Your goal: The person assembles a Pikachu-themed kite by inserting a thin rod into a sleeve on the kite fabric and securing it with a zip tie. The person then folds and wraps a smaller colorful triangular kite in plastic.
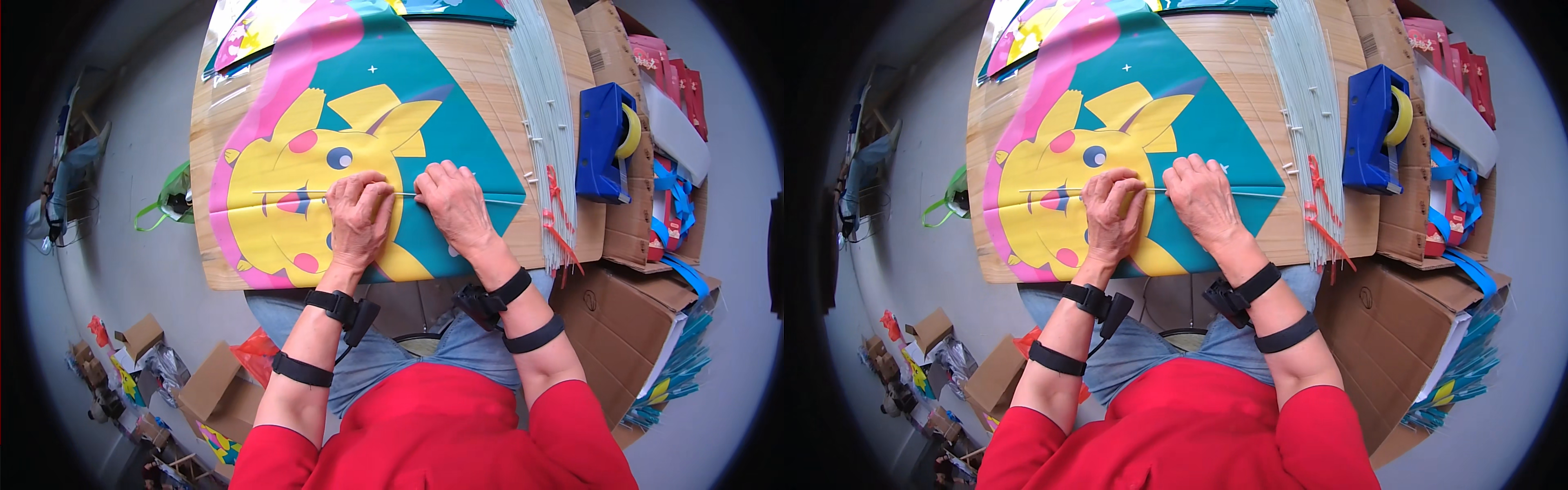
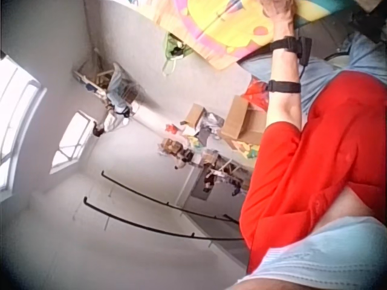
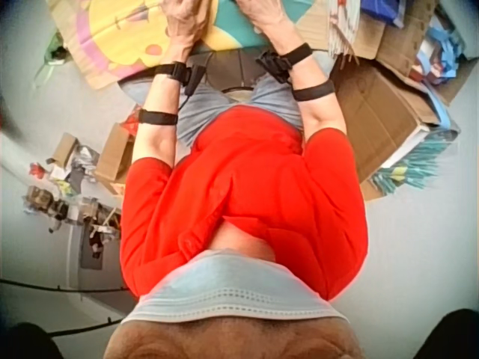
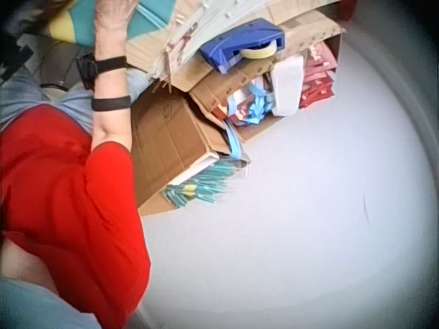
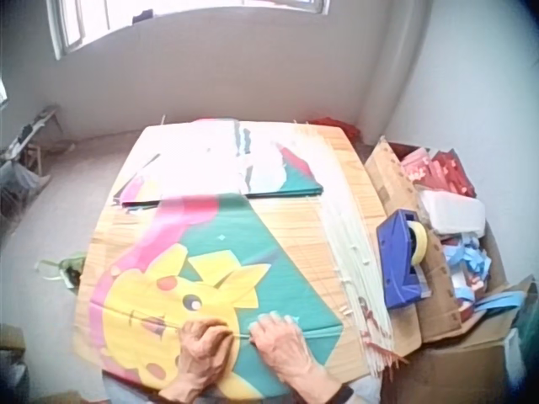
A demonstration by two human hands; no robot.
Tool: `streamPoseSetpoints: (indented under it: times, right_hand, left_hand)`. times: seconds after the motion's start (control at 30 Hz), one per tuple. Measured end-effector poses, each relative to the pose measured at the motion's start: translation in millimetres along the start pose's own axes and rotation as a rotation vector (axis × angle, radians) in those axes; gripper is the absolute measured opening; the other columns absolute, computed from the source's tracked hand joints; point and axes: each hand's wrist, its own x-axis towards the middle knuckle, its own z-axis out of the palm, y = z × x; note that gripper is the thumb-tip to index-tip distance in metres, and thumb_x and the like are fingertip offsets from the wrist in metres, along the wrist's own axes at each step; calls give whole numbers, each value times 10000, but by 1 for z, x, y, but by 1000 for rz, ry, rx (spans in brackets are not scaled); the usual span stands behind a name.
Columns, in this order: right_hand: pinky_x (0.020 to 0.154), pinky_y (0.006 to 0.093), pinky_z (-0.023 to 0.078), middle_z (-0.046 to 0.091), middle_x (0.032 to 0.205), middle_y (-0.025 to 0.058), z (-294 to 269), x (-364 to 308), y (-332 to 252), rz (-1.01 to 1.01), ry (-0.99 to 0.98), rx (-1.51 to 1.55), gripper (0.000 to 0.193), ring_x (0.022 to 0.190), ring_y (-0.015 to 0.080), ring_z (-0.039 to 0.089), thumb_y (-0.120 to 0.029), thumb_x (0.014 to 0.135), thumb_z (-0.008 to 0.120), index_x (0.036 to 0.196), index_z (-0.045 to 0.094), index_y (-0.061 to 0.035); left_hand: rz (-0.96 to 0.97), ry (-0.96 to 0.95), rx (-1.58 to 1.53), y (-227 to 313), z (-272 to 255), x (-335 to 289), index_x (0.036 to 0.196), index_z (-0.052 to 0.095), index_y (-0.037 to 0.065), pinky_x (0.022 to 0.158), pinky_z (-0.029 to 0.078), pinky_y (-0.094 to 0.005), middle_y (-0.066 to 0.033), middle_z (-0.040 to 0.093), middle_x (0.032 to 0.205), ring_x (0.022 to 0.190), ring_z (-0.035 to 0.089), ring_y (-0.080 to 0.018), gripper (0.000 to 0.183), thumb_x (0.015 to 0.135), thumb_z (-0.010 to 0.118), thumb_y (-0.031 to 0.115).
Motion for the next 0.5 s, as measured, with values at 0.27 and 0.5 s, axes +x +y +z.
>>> streamPoseSetpoints:
  times: [0.27,0.5]
  right_hand:
    - [724,365,424,522,812,63,1,0,-1,-14,23,-48,46,835,227,550,-106,812,573,804,528,-102]
    - [732,373,430,526,835,67,2,0,-2,-1,34,-16,47,847,236,553,-114,819,581,828,539,-96]
  left_hand:
    - [-8,-6,-8,0,0,0,893,626,117,936,365,-401,-28,618,1037,985,558,-245,127,801,706,81]
    - [-20,-7,0,2,-3,2,887,634,90,936,371,-402,-54,626,1031,995,561,-265,125,788,704,60]
